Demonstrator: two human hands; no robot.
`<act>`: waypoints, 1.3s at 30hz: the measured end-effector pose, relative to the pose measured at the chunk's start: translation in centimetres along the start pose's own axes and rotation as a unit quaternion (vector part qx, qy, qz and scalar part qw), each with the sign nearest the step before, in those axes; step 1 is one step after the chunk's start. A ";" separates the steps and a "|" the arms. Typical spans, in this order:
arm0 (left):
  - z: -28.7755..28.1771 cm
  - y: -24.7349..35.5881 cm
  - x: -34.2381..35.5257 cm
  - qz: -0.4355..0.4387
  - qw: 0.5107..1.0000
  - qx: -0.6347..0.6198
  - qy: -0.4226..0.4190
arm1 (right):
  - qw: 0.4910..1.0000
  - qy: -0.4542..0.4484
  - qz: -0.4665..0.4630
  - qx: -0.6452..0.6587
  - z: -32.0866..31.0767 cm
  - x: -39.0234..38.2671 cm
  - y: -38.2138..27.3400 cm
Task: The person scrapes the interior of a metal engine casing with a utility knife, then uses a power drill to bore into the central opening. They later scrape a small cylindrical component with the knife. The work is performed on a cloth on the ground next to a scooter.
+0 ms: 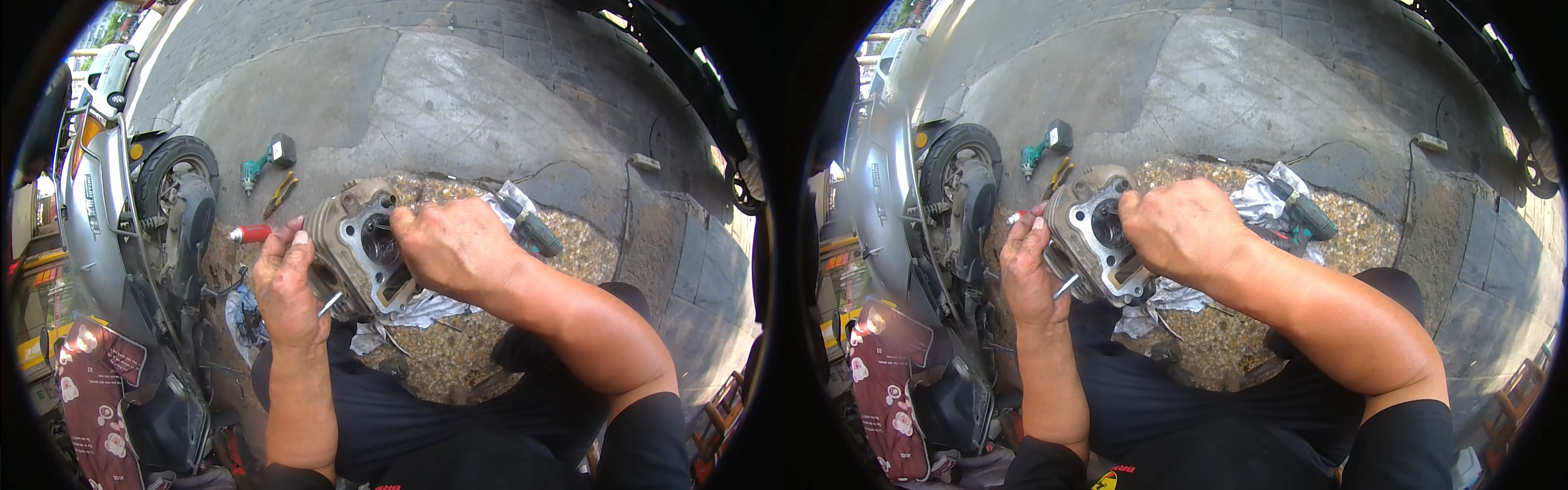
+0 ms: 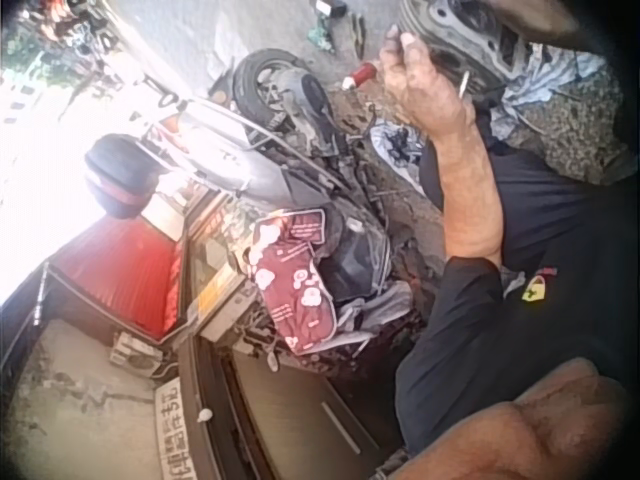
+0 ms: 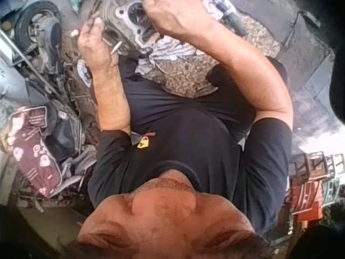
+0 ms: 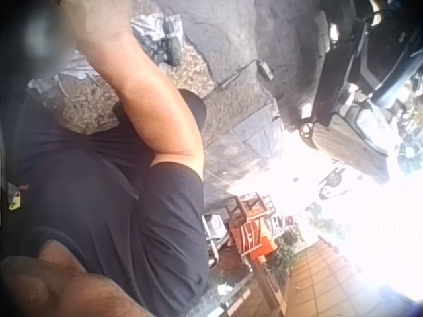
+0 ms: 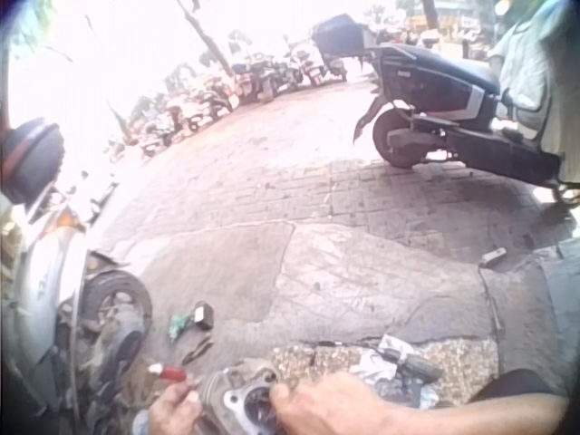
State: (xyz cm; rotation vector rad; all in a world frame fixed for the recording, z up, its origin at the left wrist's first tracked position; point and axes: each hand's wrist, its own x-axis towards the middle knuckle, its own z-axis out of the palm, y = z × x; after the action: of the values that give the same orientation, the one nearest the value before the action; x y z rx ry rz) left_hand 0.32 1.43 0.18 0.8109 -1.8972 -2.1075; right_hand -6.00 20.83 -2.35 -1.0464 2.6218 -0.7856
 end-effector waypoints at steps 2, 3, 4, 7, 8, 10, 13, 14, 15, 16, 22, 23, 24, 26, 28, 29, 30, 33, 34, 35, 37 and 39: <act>0.3 0.0 -0.4 0.029 0.999 -0.010 -0.014 | 1.000 0.007 0.013 0.007 0.3 -0.1 -0.2; 0.5 -0.1 -0.5 0.033 0.999 0.017 0.003 | 0.999 -0.007 0.020 0.030 0.4 -0.1 -0.3; 0.7 -0.2 -0.7 0.044 0.999 0.030 0.010 | 0.998 -0.018 0.021 0.056 0.5 0.0 -0.3; 0.9 -0.1 -0.8 0.061 0.998 0.031 0.012 | 0.981 -0.040 0.039 0.188 0.7 0.6 -0.2; 0.9 -0.2 -0.8 0.058 0.998 0.019 0.018 | 0.969 -0.064 0.059 0.231 0.6 0.8 -0.2; 0.9 -0.2 -0.8 0.079 0.997 0.021 0.015 | 0.865 -0.160 0.143 0.453 0.5 1.0 0.2; 0.8 -0.3 -0.9 0.098 0.995 0.016 0.008 | 0.691 -0.225 0.200 0.658 0.5 0.9 0.6; 0.7 -0.3 -1.0 0.104 0.995 0.006 -0.001 | 0.649 -0.230 0.204 0.696 0.6 0.7 0.8; 0.7 -0.3 -1.1 0.110 0.994 0.022 -0.002 | 0.599 -0.233 0.192 0.741 0.7 0.6 1.0; 0.6 -0.3 -1.1 0.117 0.993 0.029 -0.008 | 0.549 -0.248 0.212 0.769 0.9 0.5 1.0; 0.5 -0.4 -1.2 0.163 0.986 0.023 -0.028 | 0.384 -0.266 0.164 0.869 1.9 0.2 1.0; 0.5 -0.4 -1.1 0.170 0.985 0.009 -0.032 | 0.382 -0.265 0.163 0.870 1.7 0.2 1.0; 0.4 -0.5 -1.0 0.158 0.987 0.004 -0.026 | 0.381 -0.264 0.161 0.871 1.5 0.2 1.0; 0.2 -0.5 -0.8 0.139 0.990 -0.010 -0.013 | 0.456 -0.252 0.180 0.835 0.8 0.2 1.1; -0.1 -0.6 -0.6 0.118 0.993 -0.007 0.001 | 0.585 -0.219 0.197 0.755 0.0 0.2 1.2; -0.2 -0.7 -0.4 0.110 0.994 -0.014 0.002 | 0.642 -0.205 0.220 0.705 -0.3 0.2 1.2; -0.3 -0.7 -0.3 0.106 0.994 -0.001 0.011 | 0.688 -0.187 0.220 0.666 -0.5 0.3 1.1; -0.7 -0.6 0.1 0.096 0.995 0.002 0.014 | 0.900 -0.116 0.122 0.402 -0.7 0.4 0.7; -0.7 -0.6 0.1 0.091 0.996 -0.006 0.013 | 0.938 -0.098 0.092 0.320 -0.5 0.5 0.6; -0.7 -0.6 0.1 0.075 0.997 -0.015 0.026 | 0.967 -0.085 0.067 0.232 -0.4 0.6 0.4; -0.5 -0.7 0.0 0.077 0.997 -0.019 0.015 | 0.979 -0.048 0.045 0.195 -0.2 0.7 0.4; -0.3 -0.8 -0.2 0.080 0.996 -0.037 -0.004 | 0.988 -0.029 0.035 0.151 0.0 0.7 0.5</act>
State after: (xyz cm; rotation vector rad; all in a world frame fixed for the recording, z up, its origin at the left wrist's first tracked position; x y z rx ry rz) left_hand 0.81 1.34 -0.54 0.6152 -1.8110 -2.0720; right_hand -6.82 20.64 -2.67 -0.8729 2.3791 -1.0745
